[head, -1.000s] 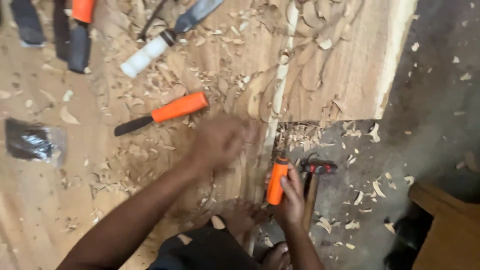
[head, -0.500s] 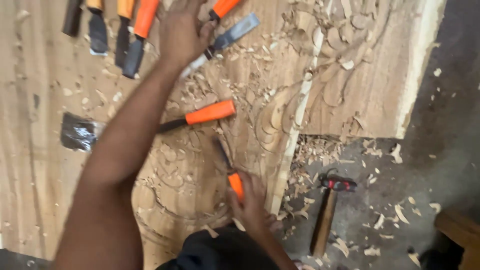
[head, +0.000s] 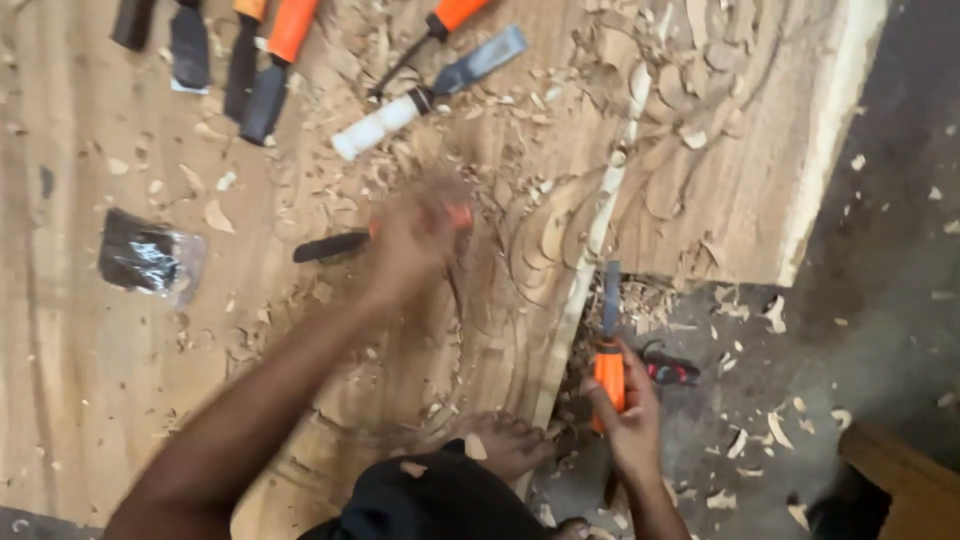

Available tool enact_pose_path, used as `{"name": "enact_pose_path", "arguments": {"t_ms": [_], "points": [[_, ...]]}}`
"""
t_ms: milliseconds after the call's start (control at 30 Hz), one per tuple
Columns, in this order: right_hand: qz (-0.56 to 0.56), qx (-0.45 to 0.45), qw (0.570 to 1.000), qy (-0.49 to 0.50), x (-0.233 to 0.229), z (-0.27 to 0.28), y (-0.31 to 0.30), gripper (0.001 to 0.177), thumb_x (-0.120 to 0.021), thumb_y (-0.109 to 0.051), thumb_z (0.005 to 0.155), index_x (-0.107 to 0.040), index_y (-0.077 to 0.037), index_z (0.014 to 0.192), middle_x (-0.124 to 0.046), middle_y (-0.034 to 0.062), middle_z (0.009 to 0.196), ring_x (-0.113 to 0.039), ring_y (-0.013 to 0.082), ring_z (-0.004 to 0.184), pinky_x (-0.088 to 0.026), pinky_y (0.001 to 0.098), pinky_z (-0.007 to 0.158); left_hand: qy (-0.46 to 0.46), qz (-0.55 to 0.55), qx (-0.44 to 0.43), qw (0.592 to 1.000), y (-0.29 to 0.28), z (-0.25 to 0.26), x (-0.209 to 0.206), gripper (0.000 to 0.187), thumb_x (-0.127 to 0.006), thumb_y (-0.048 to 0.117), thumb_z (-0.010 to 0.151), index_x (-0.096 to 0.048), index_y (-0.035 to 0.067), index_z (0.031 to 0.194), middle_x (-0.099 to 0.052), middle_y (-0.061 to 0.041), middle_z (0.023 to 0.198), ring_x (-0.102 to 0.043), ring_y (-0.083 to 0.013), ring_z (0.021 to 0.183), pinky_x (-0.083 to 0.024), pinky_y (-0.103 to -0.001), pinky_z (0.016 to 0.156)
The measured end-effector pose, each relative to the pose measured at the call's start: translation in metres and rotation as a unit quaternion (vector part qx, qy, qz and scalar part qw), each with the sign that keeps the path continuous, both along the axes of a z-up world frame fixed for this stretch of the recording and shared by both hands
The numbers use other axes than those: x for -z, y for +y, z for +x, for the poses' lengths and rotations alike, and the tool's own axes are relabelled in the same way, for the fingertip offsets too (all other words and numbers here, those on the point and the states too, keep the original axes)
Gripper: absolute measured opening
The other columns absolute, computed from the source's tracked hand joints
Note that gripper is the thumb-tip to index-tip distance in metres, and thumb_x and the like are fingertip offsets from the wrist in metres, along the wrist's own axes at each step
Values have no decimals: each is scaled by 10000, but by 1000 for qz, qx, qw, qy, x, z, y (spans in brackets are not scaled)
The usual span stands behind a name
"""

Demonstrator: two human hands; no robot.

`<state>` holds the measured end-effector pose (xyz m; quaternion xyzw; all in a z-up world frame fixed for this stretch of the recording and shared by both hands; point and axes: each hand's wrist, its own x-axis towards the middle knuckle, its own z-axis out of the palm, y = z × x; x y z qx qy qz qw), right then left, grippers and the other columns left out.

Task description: The person carves designs into a wooden board using chisels and a hammer by hand.

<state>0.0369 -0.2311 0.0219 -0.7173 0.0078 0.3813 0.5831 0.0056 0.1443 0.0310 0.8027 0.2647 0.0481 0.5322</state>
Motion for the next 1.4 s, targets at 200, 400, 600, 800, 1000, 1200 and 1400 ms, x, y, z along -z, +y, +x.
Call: {"name": "enact_pose_path", "arguments": {"t_ms": [200, 400, 600, 800, 1000, 1200, 1400], "points": [[-98, 41, 972, -208, -8, 85, 53, 496, -694, -45, 954, -583, -26, 1436, -616, 103, 1243, -603, 178, 1085, -507, 312, 903, -15, 456, -222, 862, 332, -76, 102, 209, -594, 81, 1041, -641, 54, 1243, -679, -198, 1166, -628, -427, 1114, -489, -527, 985], [-154, -40, 901, -404, -7, 170, 115, 450, -675, -76, 1013, -565, -12, 1444, -570, 158, 1329, -581, 300, 1270, -472, 401, 1116, 154, 441, -117, 877, 372, -89, 69, 513, -602, 123, 955, -516, -83, 1417, -581, -312, 1289, -549, -500, 1142, -440, -582, 921], [-189, -35, 846, -498, -11, 127, 105, 450, -679, -96, 1044, -584, 0, 1473, -469, 188, 1451, -450, 330, 1415, -405, 482, 1224, 348, 325, -156, 865, 338, -54, 47, 353, -672, 302, 1086, -669, -6, 1259, -692, -271, 1216, -685, -376, 1098, -527, -465, 955], [-47, -3, 903, -426, -19, 55, 83, 287, -638, -102, 1014, -631, -60, 1298, -635, 121, 1307, -600, 266, 1275, -496, 434, 1148, -215, 18, -314, 925, 210, -82, 109, 218, -565, 166, 1245, -600, -43, 1194, -601, -84, 1112, -589, -152, 932, -554, -305, 864], [45, -15, 988, -146, -29, -13, 88, 494, -555, -111, 1028, -428, -17, 1495, -642, 136, 1322, -640, 224, 1221, -544, 348, 1047, 49, -370, -2, 928, -141, -96, 74, 475, -626, 83, 901, -568, 121, 1372, -657, -72, 1148, -622, -279, 873, -463, -411, 631], [-16, 87, 996, 5, 8, -60, 17, 541, -577, -126, 1039, -434, 10, 1542, -647, 114, 1169, -616, 120, 955, -521, 241, 788, 177, -129, 351, 910, -137, -38, 21, 258, -738, 371, 910, -800, 149, 1027, -769, -67, 920, -700, -247, 742, -584, -403, 743], [-84, 18, 994, 62, -11, -64, 18, 641, -603, -134, 981, -399, -107, 1588, -607, 22, 1195, -565, 100, 779, -471, 226, 612, 124, -299, 133, 937, -147, -17, 41, 294, -685, 294, 976, -748, 37, 1103, -776, -106, 940, -738, -164, 796, -599, -331, 708]]}}
